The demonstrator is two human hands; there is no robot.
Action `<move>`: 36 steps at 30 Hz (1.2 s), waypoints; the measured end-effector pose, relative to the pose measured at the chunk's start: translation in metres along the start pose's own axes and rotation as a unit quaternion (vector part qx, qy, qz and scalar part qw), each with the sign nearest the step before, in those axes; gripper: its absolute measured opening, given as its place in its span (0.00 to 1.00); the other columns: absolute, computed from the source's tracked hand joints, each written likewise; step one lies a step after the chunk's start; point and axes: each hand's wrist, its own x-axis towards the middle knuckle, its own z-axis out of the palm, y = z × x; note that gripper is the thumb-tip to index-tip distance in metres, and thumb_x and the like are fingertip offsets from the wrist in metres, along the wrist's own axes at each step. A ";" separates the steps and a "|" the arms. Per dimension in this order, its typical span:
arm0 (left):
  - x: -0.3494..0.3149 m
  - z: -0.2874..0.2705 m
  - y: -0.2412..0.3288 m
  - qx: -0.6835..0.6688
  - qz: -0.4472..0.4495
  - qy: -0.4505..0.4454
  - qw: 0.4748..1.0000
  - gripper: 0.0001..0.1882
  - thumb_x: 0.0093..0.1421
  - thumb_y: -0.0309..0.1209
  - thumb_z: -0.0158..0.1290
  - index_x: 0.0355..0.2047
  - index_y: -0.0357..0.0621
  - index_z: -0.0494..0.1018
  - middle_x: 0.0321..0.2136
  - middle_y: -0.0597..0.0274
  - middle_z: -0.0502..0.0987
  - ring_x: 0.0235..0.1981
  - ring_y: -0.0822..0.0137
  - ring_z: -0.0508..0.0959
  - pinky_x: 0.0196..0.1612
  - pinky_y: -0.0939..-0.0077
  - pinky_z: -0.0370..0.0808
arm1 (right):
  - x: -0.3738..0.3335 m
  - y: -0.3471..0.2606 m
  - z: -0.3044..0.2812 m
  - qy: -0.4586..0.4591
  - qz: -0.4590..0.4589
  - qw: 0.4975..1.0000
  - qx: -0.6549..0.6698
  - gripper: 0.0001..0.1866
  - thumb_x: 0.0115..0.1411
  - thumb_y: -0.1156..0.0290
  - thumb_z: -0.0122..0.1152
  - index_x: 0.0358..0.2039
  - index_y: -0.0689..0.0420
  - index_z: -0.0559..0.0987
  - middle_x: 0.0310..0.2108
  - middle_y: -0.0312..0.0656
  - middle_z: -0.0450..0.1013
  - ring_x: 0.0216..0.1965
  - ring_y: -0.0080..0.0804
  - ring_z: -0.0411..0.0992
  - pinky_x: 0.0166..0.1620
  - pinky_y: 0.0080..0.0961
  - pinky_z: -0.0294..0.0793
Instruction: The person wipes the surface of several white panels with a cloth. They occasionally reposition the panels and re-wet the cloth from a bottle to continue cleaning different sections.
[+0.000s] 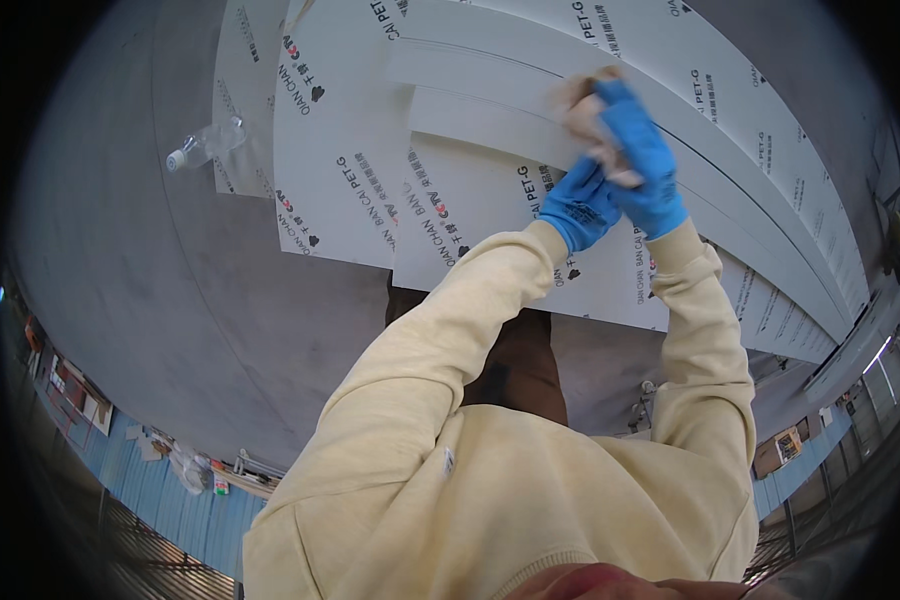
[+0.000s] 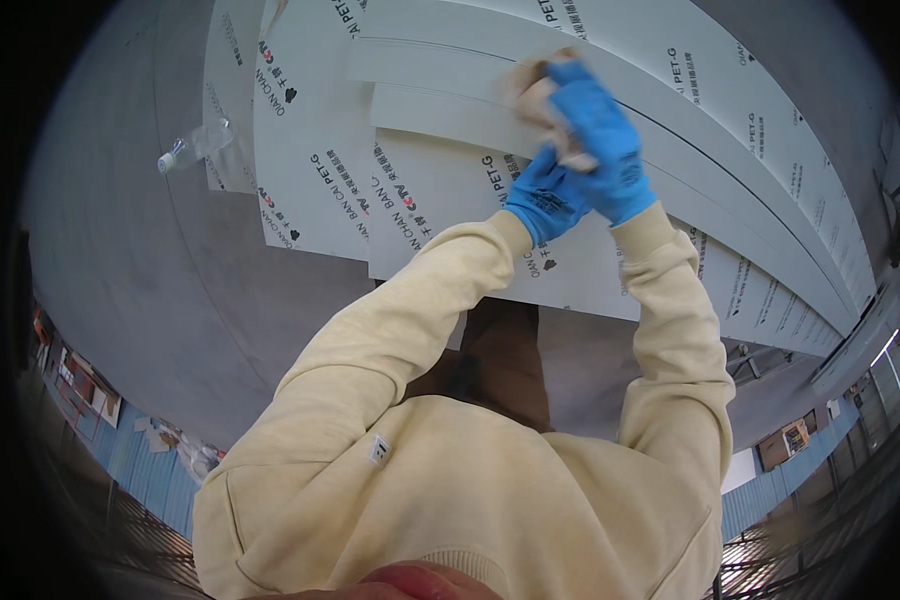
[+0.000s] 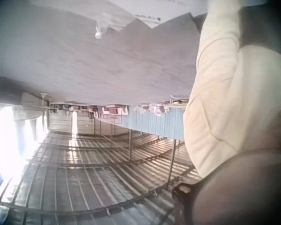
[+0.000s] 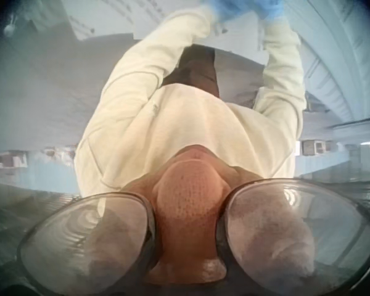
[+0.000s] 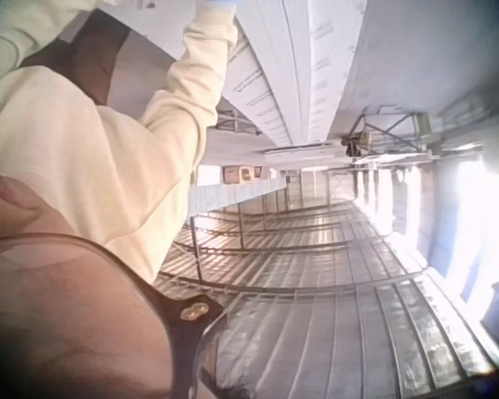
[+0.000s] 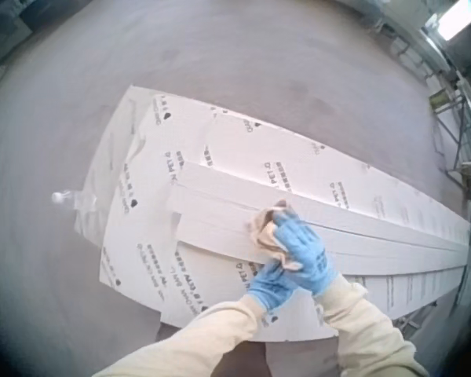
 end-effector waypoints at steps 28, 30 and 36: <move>0.019 0.006 0.012 0.491 0.085 -0.035 0.866 0.36 0.73 0.56 0.27 0.73 0.50 0.52 0.74 0.59 0.54 0.75 0.58 0.53 0.76 0.60 0.50 | 0.084 -0.051 0.140 -0.153 -0.182 0.966 -0.098 0.30 0.54 0.72 0.66 0.59 0.51 0.73 0.70 0.44 0.63 0.70 0.45 0.62 0.67 0.48 0.67; 0.022 -0.012 0.001 0.328 0.083 -0.039 0.940 0.36 0.73 0.57 0.28 0.73 0.49 0.52 0.74 0.57 0.54 0.75 0.56 0.53 0.76 0.58 0.49 | 0.091 -0.048 0.147 -0.133 -0.178 0.973 -0.062 0.30 0.52 0.74 0.66 0.58 0.52 0.74 0.70 0.45 0.64 0.71 0.47 0.61 0.68 0.48 0.66; 0.027 -0.025 -0.001 0.052 0.045 -0.055 0.996 0.38 0.70 0.57 0.33 0.73 0.47 0.53 0.75 0.53 0.52 0.76 0.49 0.50 0.76 0.47 0.46 | 0.058 -0.029 0.115 -0.199 -0.239 0.947 -0.082 0.28 0.59 0.71 0.61 0.61 0.50 0.71 0.68 0.44 0.65 0.72 0.43 0.60 0.70 0.47 0.65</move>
